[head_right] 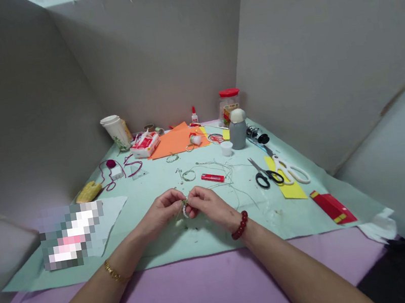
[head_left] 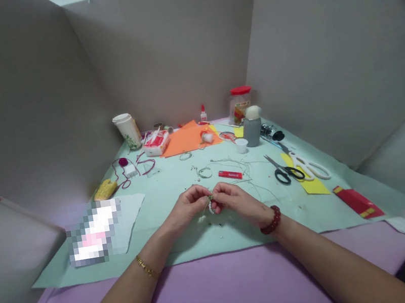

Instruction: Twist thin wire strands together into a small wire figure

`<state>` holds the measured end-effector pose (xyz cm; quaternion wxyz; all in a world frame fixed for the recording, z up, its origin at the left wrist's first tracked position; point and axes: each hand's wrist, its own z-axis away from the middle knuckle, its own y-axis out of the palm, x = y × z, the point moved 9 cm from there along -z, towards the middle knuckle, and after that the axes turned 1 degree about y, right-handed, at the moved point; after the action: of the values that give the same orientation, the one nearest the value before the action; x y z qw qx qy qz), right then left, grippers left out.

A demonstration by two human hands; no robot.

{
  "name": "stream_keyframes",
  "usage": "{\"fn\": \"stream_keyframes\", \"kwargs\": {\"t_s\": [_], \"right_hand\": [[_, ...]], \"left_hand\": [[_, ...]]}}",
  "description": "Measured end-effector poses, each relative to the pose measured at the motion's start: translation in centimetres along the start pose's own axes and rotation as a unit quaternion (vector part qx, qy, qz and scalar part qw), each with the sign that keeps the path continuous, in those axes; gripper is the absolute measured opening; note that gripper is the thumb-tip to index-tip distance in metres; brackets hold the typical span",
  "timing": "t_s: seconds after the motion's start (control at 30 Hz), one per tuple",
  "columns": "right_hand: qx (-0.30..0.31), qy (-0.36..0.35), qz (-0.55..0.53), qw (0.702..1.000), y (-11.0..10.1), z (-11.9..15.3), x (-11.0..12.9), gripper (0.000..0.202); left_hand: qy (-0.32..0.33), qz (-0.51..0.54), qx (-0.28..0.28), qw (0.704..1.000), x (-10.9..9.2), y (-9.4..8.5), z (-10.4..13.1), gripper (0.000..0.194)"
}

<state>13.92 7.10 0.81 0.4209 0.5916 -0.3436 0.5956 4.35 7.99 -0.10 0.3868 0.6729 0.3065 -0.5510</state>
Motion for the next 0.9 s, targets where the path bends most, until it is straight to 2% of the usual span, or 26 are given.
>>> {"fn": "stream_keyframes", "kwargs": {"t_s": [0.1,0.27,0.47,0.67,0.77,0.9], "right_hand": [[0.006,0.013,-0.030,0.999,0.1,0.0,-0.4,0.021],[0.011,0.024,-0.054,0.998,0.2,-0.1,-0.7,0.018],[-0.013,0.007,0.025,1.000,-0.6,-0.1,0.0,0.019],[-0.061,0.005,0.111,0.992,-1.7,-0.1,0.5,0.020],[-0.072,0.020,0.134,0.988,-2.3,-0.1,0.3,0.020],[-0.047,0.059,0.134,0.988,-2.6,-0.1,-0.3,0.019]], "left_hand": [[-0.005,0.006,-0.002,1.000,0.1,0.0,0.0,0.018],[-0.016,0.055,0.029,0.998,0.3,0.9,0.1,0.020],[-0.020,-0.006,-0.032,0.999,0.4,-0.2,0.1,0.020],[-0.063,0.052,-0.020,0.996,0.8,0.7,0.3,0.033],[-0.072,-0.045,0.000,0.996,1.1,1.0,0.4,0.036],[-0.008,-0.259,-0.016,0.966,-0.1,0.8,0.5,0.037]]}}
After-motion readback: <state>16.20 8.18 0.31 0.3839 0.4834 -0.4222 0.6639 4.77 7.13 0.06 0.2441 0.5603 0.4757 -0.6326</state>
